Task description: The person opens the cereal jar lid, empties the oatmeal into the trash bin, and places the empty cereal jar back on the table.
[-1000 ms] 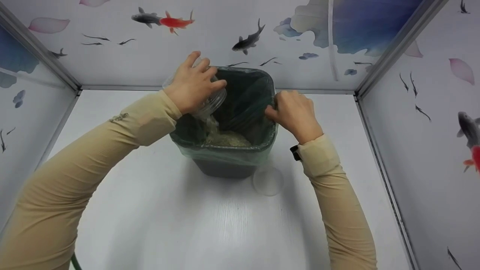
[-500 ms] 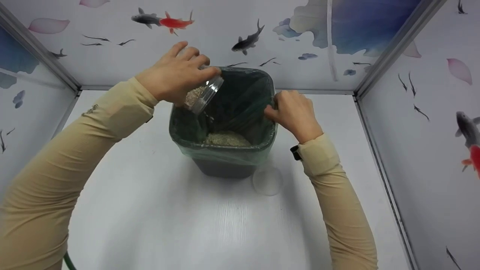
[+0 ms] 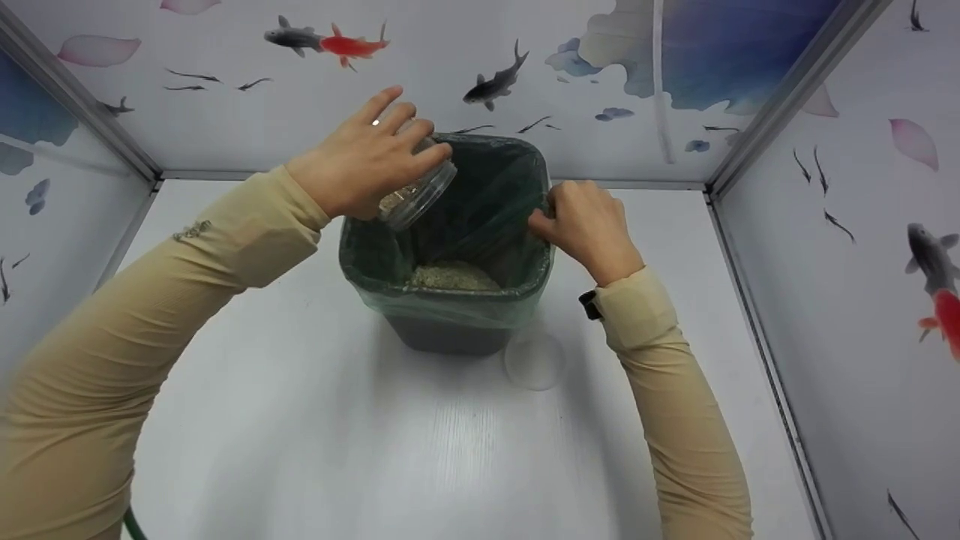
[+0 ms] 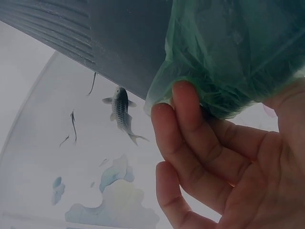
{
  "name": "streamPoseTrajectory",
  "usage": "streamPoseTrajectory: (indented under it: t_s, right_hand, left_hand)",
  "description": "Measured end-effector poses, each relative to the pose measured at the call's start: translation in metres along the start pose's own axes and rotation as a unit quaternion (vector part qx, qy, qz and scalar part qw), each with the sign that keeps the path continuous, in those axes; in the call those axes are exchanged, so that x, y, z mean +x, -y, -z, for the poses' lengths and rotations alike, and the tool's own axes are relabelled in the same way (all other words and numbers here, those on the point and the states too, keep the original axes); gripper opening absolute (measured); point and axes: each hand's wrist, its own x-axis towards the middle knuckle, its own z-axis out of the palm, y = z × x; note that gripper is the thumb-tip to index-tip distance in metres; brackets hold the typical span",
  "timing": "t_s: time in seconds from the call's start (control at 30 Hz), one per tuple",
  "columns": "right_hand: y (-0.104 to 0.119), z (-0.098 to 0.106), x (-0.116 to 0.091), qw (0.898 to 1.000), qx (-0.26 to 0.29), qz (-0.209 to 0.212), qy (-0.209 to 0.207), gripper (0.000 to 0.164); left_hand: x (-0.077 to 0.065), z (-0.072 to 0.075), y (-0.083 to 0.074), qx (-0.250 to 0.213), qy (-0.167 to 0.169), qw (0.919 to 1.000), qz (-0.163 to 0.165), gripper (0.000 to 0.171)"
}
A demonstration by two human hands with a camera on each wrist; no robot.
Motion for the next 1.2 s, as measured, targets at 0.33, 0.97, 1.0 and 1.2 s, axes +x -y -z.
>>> streamPoseTrajectory:
  t_s: [0.33,0.97,1.0,1.2]
  right_hand:
    - [-0.003,-0.001,-0.003,1.000,0.009,-0.011,-0.005,0.035]
    - [-0.005,-0.001,-0.003,1.000,0.005,-0.007,-0.011,0.033]
    - [-0.005,-0.001,-0.003,1.000,0.005,-0.008,-0.010,0.033]
    - [-0.005,0.000,-0.004,1.000,0.011,-0.012,-0.007,0.033]
  left_hand:
    - [0.015,-0.009,-0.014,0.115,0.067,0.9910,0.008,0.045]
    - [0.009,0.003,-0.010,0.103,0.053,0.9931,0.017,0.049]
    - [0.007,0.004,-0.009,0.098,0.043,0.9941,0.020,0.050]
    - [0.001,0.012,-0.004,0.047,-0.127,0.9892,0.056,0.050]
